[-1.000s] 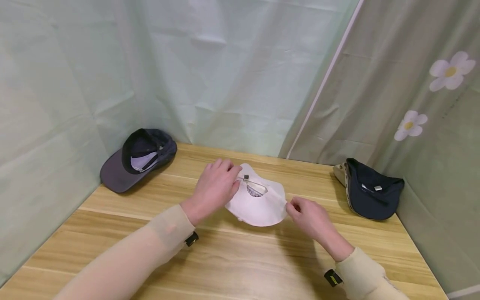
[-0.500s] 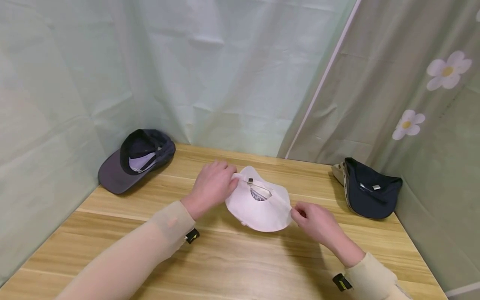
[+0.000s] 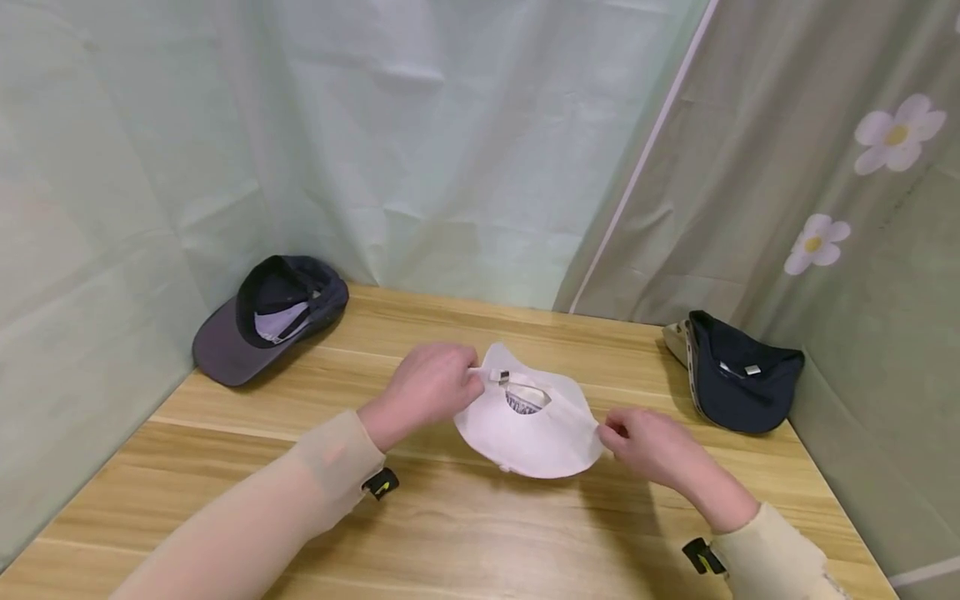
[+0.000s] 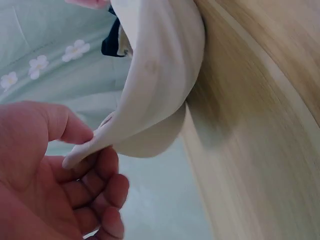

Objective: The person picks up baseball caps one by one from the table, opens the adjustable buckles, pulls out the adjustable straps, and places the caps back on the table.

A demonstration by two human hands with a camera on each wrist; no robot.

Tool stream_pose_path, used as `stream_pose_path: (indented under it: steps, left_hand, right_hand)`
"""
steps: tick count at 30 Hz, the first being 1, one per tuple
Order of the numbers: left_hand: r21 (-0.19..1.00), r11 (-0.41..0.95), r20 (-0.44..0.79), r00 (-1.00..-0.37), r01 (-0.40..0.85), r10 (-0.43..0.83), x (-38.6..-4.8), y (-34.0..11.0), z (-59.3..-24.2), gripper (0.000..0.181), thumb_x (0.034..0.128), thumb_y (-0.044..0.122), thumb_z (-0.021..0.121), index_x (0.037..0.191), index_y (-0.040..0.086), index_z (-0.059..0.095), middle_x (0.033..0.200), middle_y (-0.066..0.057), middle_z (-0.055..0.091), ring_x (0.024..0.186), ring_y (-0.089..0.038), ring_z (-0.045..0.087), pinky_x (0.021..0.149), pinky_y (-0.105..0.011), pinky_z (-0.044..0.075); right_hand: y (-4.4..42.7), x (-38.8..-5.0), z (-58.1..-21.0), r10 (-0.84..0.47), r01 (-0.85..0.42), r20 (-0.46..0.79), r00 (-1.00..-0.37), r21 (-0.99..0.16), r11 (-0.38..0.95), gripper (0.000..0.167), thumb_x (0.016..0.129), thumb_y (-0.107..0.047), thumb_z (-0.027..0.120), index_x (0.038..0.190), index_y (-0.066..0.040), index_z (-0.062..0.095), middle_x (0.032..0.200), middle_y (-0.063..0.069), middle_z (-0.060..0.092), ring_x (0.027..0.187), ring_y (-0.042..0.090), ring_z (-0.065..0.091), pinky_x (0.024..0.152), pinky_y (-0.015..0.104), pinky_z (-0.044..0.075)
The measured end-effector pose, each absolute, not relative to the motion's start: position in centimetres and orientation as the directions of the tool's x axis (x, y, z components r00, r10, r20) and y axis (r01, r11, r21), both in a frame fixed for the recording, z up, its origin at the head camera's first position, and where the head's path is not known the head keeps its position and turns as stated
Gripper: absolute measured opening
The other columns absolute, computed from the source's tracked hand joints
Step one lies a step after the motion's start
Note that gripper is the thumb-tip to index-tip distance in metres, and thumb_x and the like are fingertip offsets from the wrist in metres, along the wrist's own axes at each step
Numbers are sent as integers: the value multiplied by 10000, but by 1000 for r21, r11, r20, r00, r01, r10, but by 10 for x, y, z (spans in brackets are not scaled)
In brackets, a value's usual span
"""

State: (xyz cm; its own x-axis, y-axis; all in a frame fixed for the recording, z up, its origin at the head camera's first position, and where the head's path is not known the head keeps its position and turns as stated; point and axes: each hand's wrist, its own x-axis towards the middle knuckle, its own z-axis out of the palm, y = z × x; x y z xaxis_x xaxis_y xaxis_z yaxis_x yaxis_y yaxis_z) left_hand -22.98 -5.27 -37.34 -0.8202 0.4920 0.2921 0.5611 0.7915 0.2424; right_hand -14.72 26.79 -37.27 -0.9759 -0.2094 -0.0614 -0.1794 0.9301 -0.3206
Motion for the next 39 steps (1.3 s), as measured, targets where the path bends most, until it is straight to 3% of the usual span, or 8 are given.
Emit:
stream_pose_path:
  steps: [6, 11, 15, 18, 22, 29, 39]
  left_hand:
    - [337, 785, 139, -852, 519, 504, -223, -51, -368, 170, 965, 255, 667, 811, 193, 629, 683, 35, 553, 607, -172, 487, 573, -347, 398]
    - [397, 767, 110, -856, 503, 505, -223, -51, -369, 280, 1050, 282, 646, 789, 181, 631, 676, 31, 540, 612, -160, 480, 601, -341, 386]
    - [437, 750, 94, -855, 496, 510, -224, -51, -372, 302, 1060, 270, 660, 770, 187, 650, 675, 39, 555, 608, -144, 487, 599, -327, 392]
    - [440, 748, 88, -853, 496, 514, -225, -51, -374, 299, 1054, 252, 652, 762, 185, 651, 665, 41, 539, 601, -142, 474, 592, -326, 381]
    - [434, 744, 98, -847, 509, 522, -226, -49, -376, 306, 1067, 249, 637, 769, 181, 630, 656, 44, 509, 603, -143, 464, 598, -330, 370]
    - [467, 697, 123, -821, 544, 558, -223, -46, -376, 277, 1072, 249, 653, 801, 193, 643, 672, 48, 537, 623, -141, 502, 613, -330, 388]
    - [525, 643, 129, -798, 558, 588, -219, -41, -377, 251, 1085, 218, 654, 837, 199, 686, 688, 67, 559, 636, -113, 506, 624, -314, 404]
  right_hand:
    - [270, -148, -367, -185, -176, -25, -982, -210, 962, 311, 1067, -237, 625, 765, -191, 568, 658, -37, 476, 611, 150, 463, 591, 342, 347]
    - [266, -149, -364, -176, -179, 42, -984, -119, 977, 259, 1046, -230, 690, 799, -178, 636, 683, -32, 530, 626, 166, 496, 583, 373, 392]
    - [256, -149, -364, -225, -238, 220, -949, -33, 971, 97, 979, -174, 821, 935, -131, 746, 829, 1, 662, 771, 258, 618, 726, 477, 480]
    - [246, -151, -365, -255, -268, 321, -912, 3, 963, 159, 930, -143, 882, 1045, -105, 779, 977, 48, 735, 949, 349, 675, 864, 557, 474]
    - [229, -157, -366, -279, -313, 343, -897, -46, 949, 151, 925, -130, 884, 1043, -111, 792, 989, 33, 762, 942, 318, 706, 887, 549, 498]
    - [203, -170, -363, -278, -320, 182, -943, -271, 908, 61, 1016, -231, 808, 986, -181, 794, 851, -93, 703, 729, 84, 620, 689, 380, 535]
    - [187, -181, -366, -264, -278, 89, -960, -373, 885, 197, 1070, -380, 751, 1078, -193, 814, 881, -100, 704, 769, 103, 612, 720, 378, 513]
